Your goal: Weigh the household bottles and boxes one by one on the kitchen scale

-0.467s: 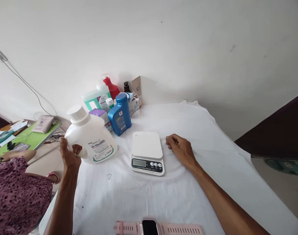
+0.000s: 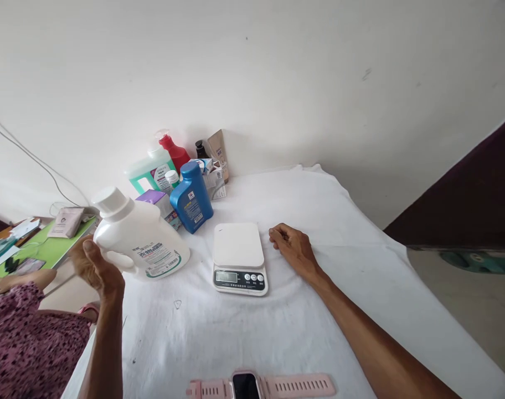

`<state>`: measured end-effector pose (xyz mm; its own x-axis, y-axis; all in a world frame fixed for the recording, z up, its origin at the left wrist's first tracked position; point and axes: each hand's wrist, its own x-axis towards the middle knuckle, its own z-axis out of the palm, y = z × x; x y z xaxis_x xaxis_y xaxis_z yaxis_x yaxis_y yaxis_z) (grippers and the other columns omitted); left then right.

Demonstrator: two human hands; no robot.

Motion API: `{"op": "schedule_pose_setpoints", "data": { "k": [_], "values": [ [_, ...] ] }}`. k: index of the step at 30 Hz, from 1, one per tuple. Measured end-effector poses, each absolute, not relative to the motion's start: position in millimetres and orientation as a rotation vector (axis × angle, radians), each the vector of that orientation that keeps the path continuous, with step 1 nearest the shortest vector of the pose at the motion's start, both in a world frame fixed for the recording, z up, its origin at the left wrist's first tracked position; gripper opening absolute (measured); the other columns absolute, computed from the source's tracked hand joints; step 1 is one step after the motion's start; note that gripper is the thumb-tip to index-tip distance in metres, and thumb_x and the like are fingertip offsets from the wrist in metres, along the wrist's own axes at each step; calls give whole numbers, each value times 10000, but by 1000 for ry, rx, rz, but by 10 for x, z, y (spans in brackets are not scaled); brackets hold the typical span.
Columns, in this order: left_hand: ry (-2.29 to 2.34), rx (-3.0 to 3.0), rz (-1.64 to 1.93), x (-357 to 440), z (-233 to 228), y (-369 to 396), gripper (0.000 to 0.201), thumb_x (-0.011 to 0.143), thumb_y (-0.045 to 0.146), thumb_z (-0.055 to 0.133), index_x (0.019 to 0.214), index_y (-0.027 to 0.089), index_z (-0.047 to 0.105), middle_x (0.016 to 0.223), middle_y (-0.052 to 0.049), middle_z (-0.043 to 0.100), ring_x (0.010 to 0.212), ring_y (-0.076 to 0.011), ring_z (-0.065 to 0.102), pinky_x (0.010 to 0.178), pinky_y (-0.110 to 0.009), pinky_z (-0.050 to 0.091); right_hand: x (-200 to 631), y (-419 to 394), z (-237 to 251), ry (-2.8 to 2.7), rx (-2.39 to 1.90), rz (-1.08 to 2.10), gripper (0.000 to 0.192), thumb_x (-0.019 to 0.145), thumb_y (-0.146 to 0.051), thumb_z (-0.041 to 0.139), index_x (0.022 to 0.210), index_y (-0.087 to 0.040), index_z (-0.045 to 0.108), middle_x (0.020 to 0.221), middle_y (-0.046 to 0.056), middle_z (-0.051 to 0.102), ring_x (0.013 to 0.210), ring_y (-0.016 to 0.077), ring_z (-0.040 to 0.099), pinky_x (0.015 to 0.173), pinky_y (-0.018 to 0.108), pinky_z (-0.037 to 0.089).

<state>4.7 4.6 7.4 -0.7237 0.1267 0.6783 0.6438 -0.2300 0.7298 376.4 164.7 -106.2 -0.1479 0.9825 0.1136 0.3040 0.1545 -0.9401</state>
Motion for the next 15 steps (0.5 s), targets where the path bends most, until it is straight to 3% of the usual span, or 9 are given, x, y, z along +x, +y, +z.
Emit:
{"op": "schedule_pose_setpoints", "data": {
  "k": [1,3,5,8,11,15],
  "values": [
    [-1582,-898,-1844,139,92,5,485,894,678,646,1014,225,519,1051,-56,575,1057,-252,558,915,-400,490,3765,1649,-1062,-1600,-1264,1039,389,903,-589,561,745,-237,613,748,37,704,688,210,662,630,313,470],
    [-1414,-936,-1622,399,67,-68,400,922,570,687,1078,219,575,1127,-88,600,1136,-284,553,1023,-453,464,3763,1653,-1060,-1594,-1268,1054,374,900,-574,560,744,-238,608,732,34,696,683,207,656,625,309,467],
    [-1451,-1237,-1626,722,-51,-94,308,962,519,657,998,213,643,974,-69,627,959,-256,592,941,-417,490,3759,1648,-1054,-1591,-1278,1044,356,899,-551,560,737,-237,605,718,28,688,670,201,648,634,310,469],
    [-1997,-1942,-1691,1146,-335,-7,332,1040,502,567,942,217,706,875,-65,680,827,-230,639,810,-362,518,3766,1618,-1034,-1591,-1270,1042,370,912,-558,571,741,-233,613,718,23,683,655,190,634,636,313,470],
    [-2323,-2023,-1764,1298,-615,165,455,1056,606,492,1143,215,707,1154,-126,734,1078,-280,690,998,-442,537,3793,1606,-1011,-1549,-1259,1141,388,907,-591,613,776,-227,641,743,29,687,648,183,617,606,308,477],
    [-2524,-1974,-1951,1190,-911,357,719,1033,728,443,1513,199,524,1579,-205,563,1484,-345,539,1251,-570,394,3768,1767,-959,-1512,-1245,1206,387,870,-607,673,837,-221,666,819,43,706,711,195,655,648,320,541]
  ]
}}
